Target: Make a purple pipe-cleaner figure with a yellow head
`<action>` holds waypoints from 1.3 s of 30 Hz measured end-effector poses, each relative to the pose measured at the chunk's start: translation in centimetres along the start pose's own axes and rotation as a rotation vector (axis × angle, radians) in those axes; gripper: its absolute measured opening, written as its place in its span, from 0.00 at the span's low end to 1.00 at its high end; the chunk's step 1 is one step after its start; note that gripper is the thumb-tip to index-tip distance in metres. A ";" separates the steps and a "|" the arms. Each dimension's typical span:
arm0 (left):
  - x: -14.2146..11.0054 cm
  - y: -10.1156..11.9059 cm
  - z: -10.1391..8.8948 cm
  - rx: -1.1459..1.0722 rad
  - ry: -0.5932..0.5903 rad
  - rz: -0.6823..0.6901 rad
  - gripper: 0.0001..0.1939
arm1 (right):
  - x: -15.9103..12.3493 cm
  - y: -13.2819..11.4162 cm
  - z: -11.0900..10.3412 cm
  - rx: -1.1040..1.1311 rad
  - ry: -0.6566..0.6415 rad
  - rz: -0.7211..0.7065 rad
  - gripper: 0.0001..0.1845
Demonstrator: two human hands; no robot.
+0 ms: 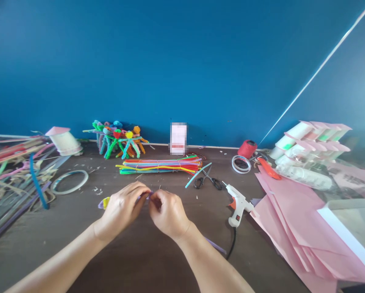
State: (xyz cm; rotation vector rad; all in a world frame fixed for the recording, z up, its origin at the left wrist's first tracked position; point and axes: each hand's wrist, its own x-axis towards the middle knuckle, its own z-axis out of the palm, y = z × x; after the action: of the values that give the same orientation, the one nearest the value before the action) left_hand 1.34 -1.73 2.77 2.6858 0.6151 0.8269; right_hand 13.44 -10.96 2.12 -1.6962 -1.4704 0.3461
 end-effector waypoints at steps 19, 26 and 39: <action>0.5 -0.7 -0.8 -0.120 -0.188 0.175 0.09 | 0.9 0.2 -0.8 0.467 -0.042 0.294 0.04; 0.6 -0.4 -0.9 -0.198 -0.213 0.082 0.08 | 1.1 1.1 -0.8 0.695 -0.084 0.443 0.05; 0.7 -0.6 -1.3 -0.142 -0.288 0.089 0.07 | 1.2 0.6 -1.1 0.551 -0.112 0.398 0.04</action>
State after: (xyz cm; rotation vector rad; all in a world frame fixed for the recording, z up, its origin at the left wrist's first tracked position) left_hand 0.87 -0.73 3.94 2.6461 0.3578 0.4699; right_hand 14.96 -10.25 2.74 -1.5114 -0.9737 0.9781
